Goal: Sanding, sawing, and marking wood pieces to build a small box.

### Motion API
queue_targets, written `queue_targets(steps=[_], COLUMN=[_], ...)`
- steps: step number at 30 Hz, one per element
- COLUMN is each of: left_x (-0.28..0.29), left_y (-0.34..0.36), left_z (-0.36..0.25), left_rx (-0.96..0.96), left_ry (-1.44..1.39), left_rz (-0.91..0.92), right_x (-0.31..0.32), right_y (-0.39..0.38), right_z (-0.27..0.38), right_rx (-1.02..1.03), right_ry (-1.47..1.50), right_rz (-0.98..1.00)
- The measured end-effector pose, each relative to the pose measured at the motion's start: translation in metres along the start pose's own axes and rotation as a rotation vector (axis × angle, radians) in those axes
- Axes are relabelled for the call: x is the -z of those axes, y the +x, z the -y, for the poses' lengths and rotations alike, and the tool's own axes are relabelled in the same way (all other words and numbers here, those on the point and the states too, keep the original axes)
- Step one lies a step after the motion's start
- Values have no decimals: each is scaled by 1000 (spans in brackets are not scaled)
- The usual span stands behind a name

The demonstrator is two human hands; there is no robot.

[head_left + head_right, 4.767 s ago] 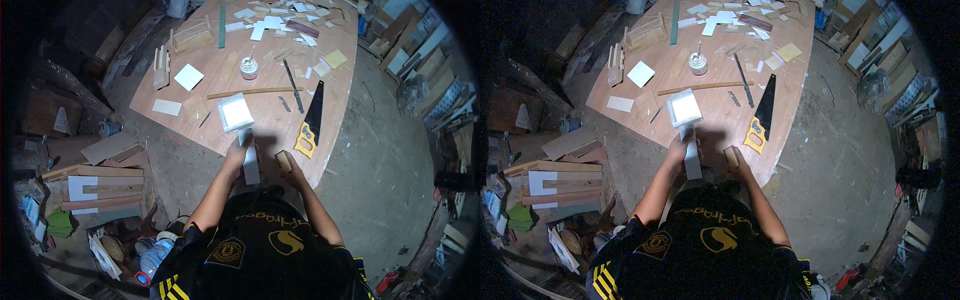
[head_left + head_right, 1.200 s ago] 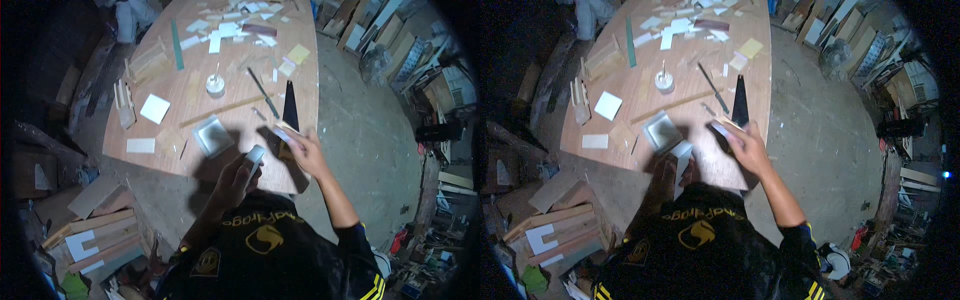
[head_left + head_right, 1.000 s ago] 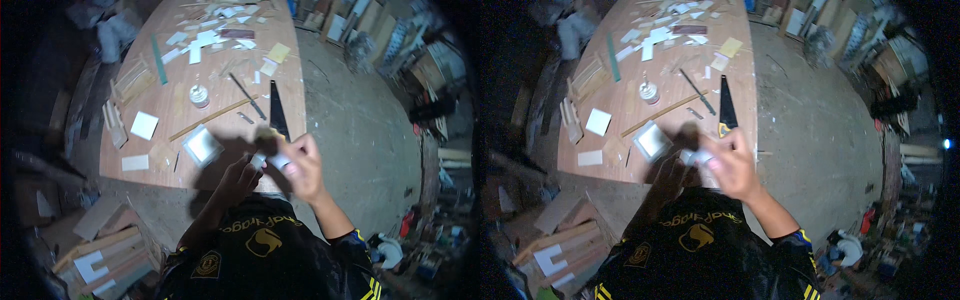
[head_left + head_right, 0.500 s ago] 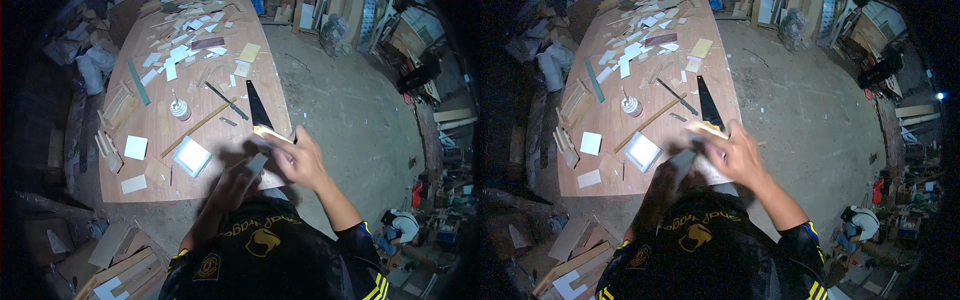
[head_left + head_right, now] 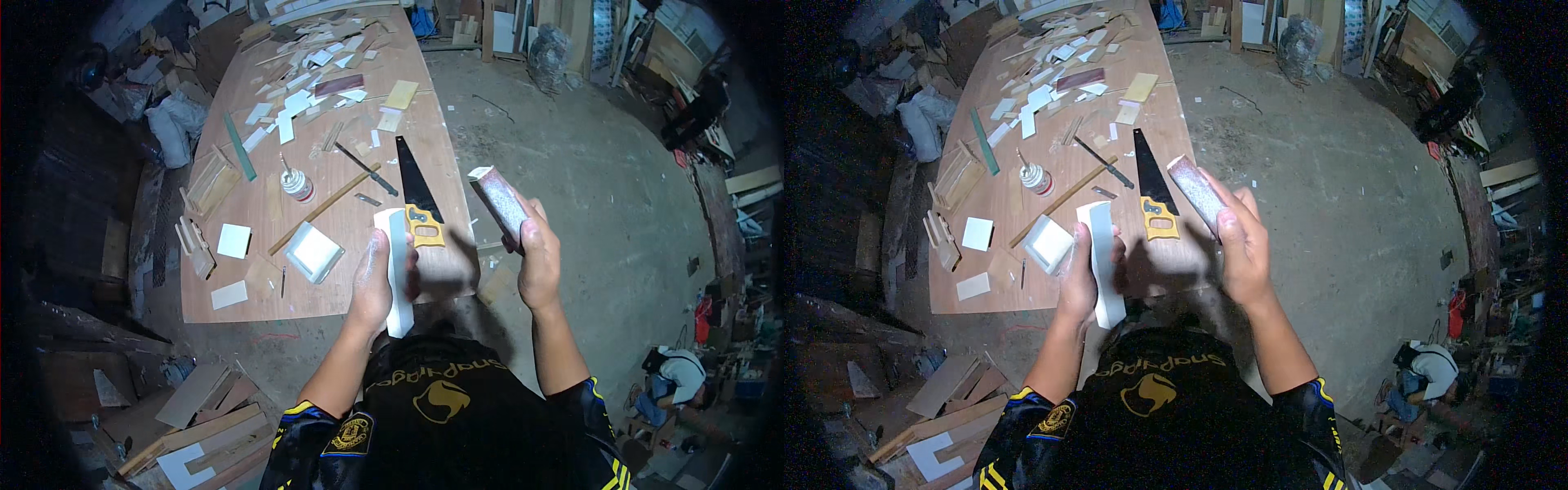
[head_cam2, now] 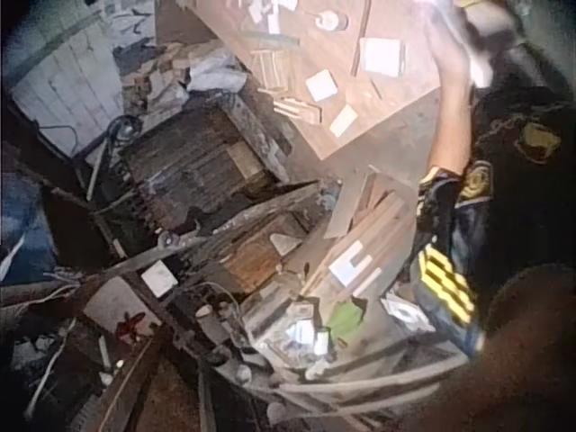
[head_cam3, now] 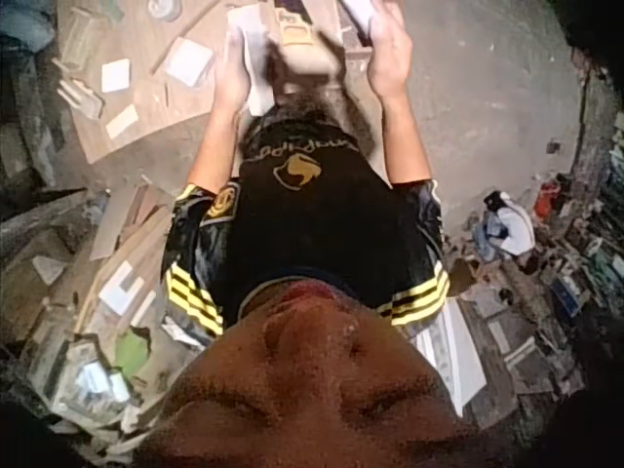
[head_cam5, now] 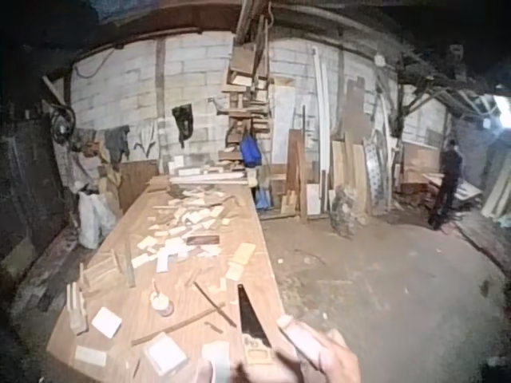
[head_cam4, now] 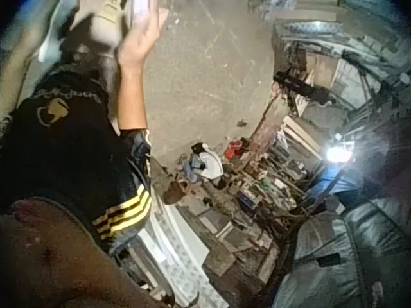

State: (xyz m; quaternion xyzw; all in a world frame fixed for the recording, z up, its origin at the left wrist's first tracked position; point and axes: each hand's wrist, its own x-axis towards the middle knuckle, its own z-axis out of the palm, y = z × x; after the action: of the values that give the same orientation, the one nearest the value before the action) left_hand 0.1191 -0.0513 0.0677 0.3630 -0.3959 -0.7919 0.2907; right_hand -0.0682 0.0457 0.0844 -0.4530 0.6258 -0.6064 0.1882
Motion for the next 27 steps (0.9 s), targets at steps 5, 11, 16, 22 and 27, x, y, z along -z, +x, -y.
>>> queue_targets(steps=[5, 11, 16, 22, 27], left_x=[-23, -44, -58, -55, -43], left_y=[-19, -46, -55, -49, -59], left_z=[21, 50, 63, 67, 71], left_rx=[39, 161, 172, 274, 302], left_ry=[-126, -274, -108, -326, -379], left_rz=[252, 302, 309, 369, 538], right_x=[5, 40, 38, 54, 67], right_y=[-28, -35, -62, -70, -53], right_z=[14, -32, 45, 19, -14], right_rx=[250, 309, 495, 363, 154], right_ry=[-166, -713, -613, -727, -783], right_rz=[40, 60, 32, -53, 7])
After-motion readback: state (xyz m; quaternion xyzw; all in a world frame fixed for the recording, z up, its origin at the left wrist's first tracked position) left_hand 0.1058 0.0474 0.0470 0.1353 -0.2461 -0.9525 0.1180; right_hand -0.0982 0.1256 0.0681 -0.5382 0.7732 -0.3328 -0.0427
